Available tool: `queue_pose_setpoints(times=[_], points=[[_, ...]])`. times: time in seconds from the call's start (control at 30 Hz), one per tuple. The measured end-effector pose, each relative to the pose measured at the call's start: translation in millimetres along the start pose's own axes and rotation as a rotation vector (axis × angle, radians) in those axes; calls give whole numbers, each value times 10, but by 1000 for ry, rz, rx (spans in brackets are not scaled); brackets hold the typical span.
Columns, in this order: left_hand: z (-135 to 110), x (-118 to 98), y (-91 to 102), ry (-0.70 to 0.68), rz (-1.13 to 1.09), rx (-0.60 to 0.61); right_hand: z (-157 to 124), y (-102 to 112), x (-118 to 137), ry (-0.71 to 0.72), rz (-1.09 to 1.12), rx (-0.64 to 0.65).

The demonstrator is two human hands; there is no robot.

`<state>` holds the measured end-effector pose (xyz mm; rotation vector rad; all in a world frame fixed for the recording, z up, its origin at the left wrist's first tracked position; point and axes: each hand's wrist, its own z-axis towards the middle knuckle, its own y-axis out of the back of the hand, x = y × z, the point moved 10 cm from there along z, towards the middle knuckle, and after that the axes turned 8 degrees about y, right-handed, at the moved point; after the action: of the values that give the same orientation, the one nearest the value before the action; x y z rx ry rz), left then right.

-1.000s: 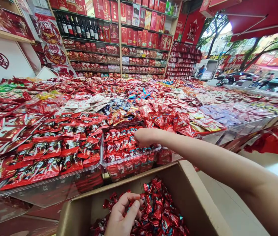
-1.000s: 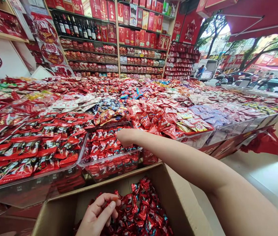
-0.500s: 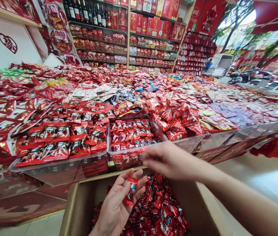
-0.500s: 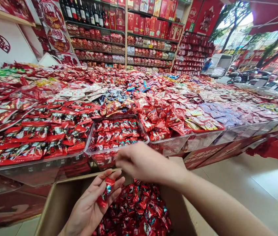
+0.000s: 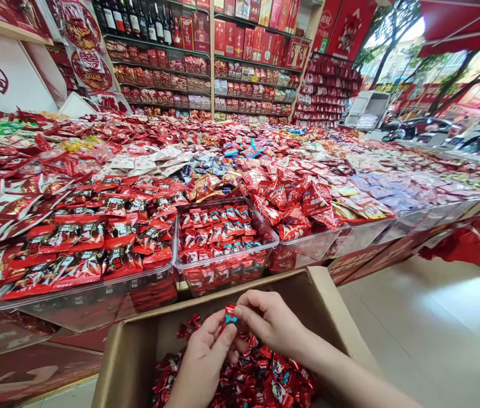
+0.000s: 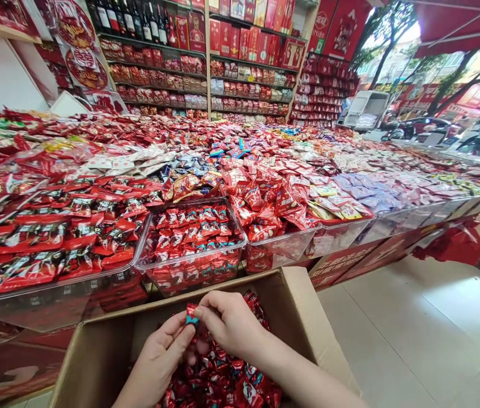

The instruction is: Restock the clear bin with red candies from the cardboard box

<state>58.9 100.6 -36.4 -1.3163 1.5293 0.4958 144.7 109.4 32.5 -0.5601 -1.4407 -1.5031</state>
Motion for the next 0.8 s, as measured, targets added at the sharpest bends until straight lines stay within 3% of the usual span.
queue_pose_setpoints(times=[0.1, 0.2, 0.3, 0.43, 0.57, 0.8], points=[[-26, -28, 6, -47, 2, -33, 71, 365, 416, 155, -175, -16], [-56, -35, 3, -58, 28, -67, 352, 867, 819, 279, -450, -88], [-69, -15, 1, -51, 74, -85, 826, 1106, 829, 210, -754, 6], [-65, -3, 19, -74, 138, -94, 1312, 961, 463, 76, -1019, 264], [-54, 4, 24, -103, 206, -85, 1394, 648, 158, 15, -1175, 503], [-80, -35, -29, -169, 451, -79, 1322, 508, 118, 5, -1231, 504]])
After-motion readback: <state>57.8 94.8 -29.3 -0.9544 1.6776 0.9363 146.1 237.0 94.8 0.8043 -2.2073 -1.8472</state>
